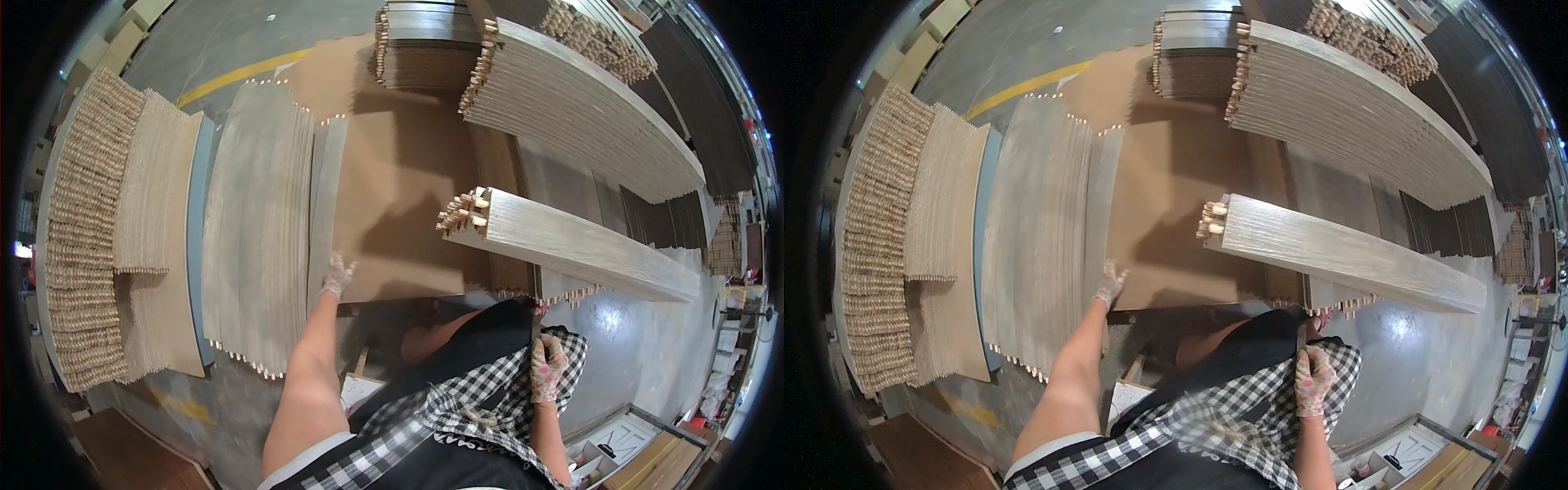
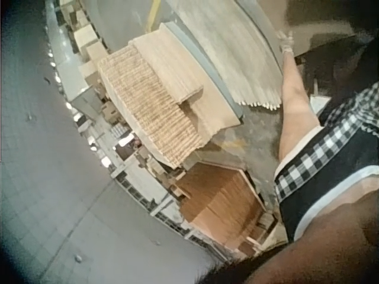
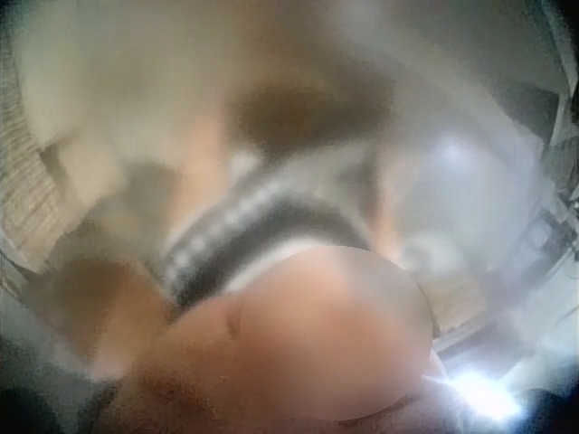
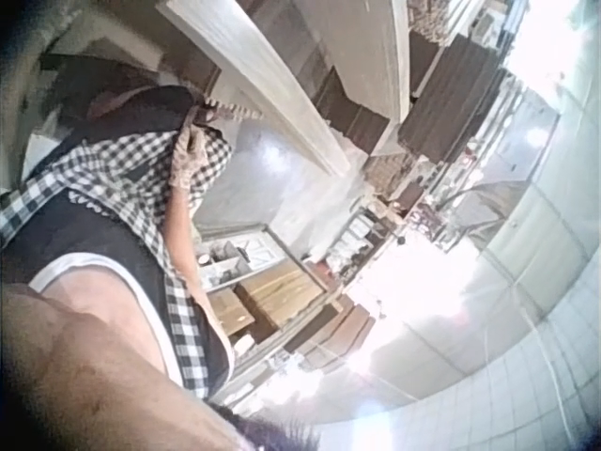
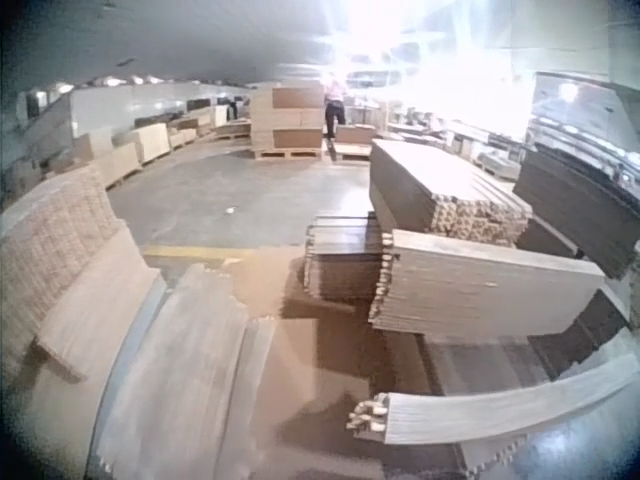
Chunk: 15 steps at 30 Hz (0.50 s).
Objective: The person picks up wooden panels one by one, scrapes along their edges with a small blade, and stacks them onto a pile.
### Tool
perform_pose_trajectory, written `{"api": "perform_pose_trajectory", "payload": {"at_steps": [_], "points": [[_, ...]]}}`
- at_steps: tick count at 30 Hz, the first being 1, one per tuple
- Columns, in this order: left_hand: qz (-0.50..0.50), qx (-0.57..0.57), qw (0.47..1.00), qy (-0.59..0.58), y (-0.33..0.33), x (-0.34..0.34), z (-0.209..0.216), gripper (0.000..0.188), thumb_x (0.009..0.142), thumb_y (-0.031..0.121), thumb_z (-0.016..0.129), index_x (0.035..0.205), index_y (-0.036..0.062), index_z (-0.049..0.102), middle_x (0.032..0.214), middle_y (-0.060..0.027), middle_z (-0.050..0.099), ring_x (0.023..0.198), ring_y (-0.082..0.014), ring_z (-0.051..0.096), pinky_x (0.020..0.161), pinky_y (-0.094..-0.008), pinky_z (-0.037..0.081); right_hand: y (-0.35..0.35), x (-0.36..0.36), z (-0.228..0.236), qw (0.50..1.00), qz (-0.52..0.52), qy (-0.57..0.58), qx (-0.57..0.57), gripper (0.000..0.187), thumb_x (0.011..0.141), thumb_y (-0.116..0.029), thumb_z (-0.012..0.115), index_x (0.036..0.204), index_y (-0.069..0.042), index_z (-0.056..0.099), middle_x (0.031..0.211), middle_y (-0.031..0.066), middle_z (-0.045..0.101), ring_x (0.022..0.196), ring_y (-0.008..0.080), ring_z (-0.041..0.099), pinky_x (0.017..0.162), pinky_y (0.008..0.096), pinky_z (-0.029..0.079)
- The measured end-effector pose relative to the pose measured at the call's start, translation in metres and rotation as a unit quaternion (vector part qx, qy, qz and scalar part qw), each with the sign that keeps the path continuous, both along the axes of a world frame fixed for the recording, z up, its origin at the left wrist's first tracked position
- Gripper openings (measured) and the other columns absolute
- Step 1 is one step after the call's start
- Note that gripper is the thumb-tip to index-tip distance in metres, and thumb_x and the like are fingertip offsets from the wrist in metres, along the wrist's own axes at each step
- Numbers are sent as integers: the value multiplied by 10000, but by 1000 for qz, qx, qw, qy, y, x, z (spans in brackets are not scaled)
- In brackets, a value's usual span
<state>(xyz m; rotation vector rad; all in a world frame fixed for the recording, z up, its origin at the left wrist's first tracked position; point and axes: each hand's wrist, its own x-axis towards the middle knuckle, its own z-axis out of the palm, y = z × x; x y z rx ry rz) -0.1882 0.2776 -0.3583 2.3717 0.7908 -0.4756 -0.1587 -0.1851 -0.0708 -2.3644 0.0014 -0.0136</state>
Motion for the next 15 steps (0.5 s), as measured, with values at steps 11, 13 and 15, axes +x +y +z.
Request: {"api": "perform_pose_trajectory", "payload": {"at_steps": [11, 13, 15], "points": [[177, -94, 971, -127, -18, 26, 40, 564, 928, 376, 488, 1354, 17, 401, 1425, -208, 344, 1262, -344, 414, 1061, -370, 321, 4, 0, 5, 999, 16, -39, 1, 85, 830, -99, 616, 868, -25, 629, 730, 127, 592, 690, 263, 608, 641, 340, 468], [197, -161, 944, -210, -77, 60, 124, 521, 934, 325, 495, 1344, 14, 413, 1406, -192, 375, 1264, -321, 415, 1051, -358, 327, -5, 1, 20, 999, -1, -51, -8, 71, 822, -83, 628, 856, -21, 624, 722, 117, 602, 655, 245, 597, 615, 334, 459], [233, -249, 837, -428, -88, 72, 183, 440, 927, 219, 522, 1311, 18, 450, 1350, -166, 438, 1253, -289, 422, 1030, -354, 343, 10, 11, 47, 995, 37, -91, 17, 53, 812, -69, 633, 844, -27, 626, 700, 109, 603, 625, 220, 586, 597, 323, 448]]}}
